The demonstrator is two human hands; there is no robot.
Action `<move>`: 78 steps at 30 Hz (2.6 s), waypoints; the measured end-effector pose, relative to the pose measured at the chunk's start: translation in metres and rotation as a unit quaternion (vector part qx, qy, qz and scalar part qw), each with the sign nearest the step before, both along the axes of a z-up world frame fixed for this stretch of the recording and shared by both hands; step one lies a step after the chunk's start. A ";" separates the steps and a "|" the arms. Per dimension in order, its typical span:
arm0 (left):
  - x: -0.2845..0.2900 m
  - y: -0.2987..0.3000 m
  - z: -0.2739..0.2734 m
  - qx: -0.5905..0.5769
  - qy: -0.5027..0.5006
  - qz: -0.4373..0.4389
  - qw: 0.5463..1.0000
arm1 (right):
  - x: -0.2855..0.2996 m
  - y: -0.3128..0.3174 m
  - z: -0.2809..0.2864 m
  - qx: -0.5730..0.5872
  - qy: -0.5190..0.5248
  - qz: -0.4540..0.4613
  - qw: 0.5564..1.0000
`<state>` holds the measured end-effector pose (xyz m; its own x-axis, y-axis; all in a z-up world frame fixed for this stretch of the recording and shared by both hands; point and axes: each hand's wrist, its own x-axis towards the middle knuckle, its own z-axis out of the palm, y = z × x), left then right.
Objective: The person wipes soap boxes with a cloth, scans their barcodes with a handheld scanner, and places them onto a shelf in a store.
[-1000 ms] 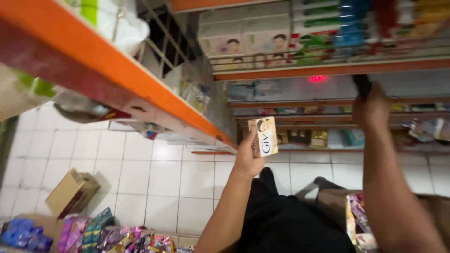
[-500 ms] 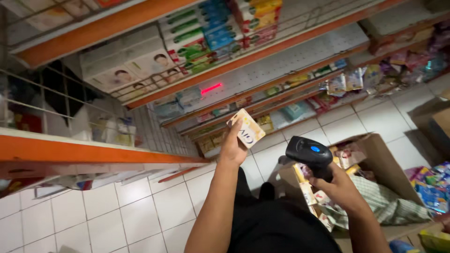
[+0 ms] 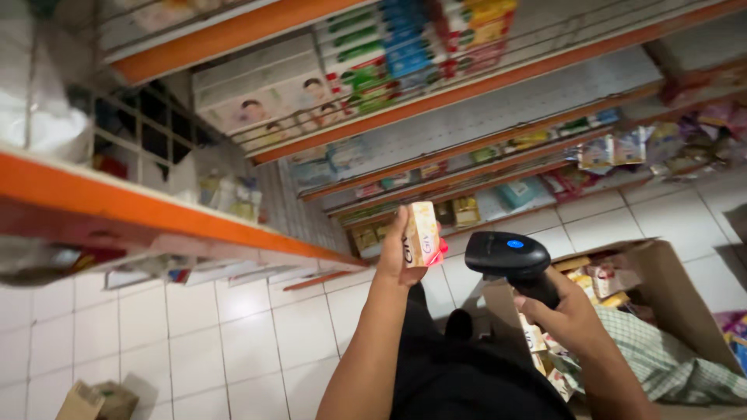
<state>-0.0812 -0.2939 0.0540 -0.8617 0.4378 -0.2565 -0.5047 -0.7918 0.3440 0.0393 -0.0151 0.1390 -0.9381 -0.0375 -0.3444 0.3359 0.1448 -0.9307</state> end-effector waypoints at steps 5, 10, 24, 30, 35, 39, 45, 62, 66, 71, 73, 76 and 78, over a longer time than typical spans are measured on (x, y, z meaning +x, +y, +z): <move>0.011 -0.022 0.013 0.039 0.050 0.029 0.998 | -0.018 -0.018 0.004 -0.024 0.011 0.010 1.000; -0.001 -0.031 0.054 0.044 0.038 0.204 0.977 | -0.036 -0.034 0.015 -0.070 0.057 0.018 0.996; -0.046 -0.022 0.038 0.042 0.045 0.234 0.970 | -0.027 -0.087 0.026 -0.112 0.013 -0.065 0.992; -0.054 -0.027 0.019 -0.044 0.036 0.229 0.972 | -0.033 -0.110 0.028 -0.166 0.042 -0.013 0.985; -0.047 -0.037 -0.005 -0.085 0.068 0.233 0.966 | -0.053 -0.121 0.012 -0.188 0.027 -0.015 0.982; -0.047 -0.036 -0.026 -0.156 -0.156 0.212 0.952 | -0.095 -0.099 -0.018 -0.058 -0.043 -0.065 0.995; 0.005 -0.062 -0.038 -0.138 -0.074 0.109 0.982 | -0.207 -0.030 -0.073 0.122 0.031 -0.045 0.991; 0.083 -0.092 0.040 -0.098 -0.082 0.144 0.981 | -0.447 -0.042 -0.163 0.368 0.144 0.097 0.914; 0.094 -0.090 0.042 -0.143 -0.102 0.152 0.973 | -0.442 -0.036 -0.166 0.424 0.143 0.117 0.887; 0.104 -0.087 0.041 -0.167 -0.080 0.171 0.968 | -0.440 -0.037 -0.181 0.471 0.141 0.142 0.859; 0.101 -0.087 0.036 -0.168 -0.066 0.175 0.968 | -0.442 -0.034 -0.186 0.490 0.125 0.147 0.850; 0.096 -0.083 0.024 -0.162 -0.076 0.191 0.965 | -0.434 -0.031 -0.181 0.486 0.120 0.111 0.858; 0.090 -0.081 0.016 -0.192 -0.061 0.187 0.961 | -0.413 -0.035 -0.166 0.424 0.281 0.022 0.861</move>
<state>0.0085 -0.3749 0.0704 -0.8936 -0.0436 -0.4468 -0.2652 -0.7518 0.6037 -0.3740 -0.0503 -0.0265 -0.9698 -0.0363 0.2411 -0.1558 0.8529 -0.4982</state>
